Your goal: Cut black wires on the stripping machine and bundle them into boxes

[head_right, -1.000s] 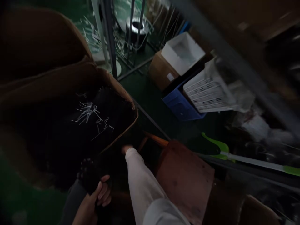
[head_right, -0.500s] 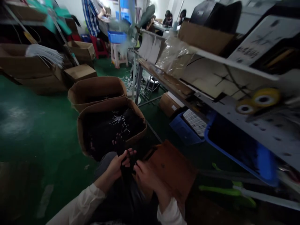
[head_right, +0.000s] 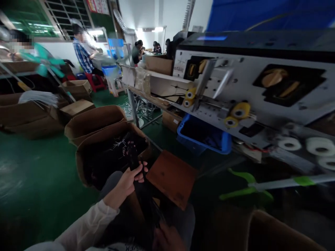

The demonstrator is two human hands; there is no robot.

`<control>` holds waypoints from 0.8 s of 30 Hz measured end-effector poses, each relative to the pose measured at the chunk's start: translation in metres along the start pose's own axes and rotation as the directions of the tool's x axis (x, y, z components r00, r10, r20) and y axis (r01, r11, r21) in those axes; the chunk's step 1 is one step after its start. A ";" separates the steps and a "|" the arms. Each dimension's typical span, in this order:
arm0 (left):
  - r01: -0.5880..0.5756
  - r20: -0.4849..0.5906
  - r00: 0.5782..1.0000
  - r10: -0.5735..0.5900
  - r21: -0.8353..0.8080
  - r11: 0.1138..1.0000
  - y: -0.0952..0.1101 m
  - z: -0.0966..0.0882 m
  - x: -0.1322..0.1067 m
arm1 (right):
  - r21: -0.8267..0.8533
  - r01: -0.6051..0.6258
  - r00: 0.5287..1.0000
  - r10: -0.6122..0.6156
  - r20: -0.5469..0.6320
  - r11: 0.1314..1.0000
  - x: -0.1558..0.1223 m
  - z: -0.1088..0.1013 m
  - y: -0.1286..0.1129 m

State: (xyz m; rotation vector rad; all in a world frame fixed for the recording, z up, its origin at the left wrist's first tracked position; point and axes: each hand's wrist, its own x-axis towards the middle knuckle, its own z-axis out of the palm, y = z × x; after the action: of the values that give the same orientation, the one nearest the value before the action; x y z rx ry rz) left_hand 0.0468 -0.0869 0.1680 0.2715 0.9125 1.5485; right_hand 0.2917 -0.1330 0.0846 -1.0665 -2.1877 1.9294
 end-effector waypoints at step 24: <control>0.091 0.198 0.969 -0.149 0.273 0.958 -0.052 0.065 -0.004 | -0.036 0.231 0.679 -0.187 -0.710 0.972 0.015 -0.047 -0.075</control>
State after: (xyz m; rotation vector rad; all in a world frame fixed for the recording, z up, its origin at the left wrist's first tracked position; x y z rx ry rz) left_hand 0.1277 -0.0694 0.1767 0.5539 0.9419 1.2565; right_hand 0.2665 -0.0837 0.1560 -1.2132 -1.6942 1.1683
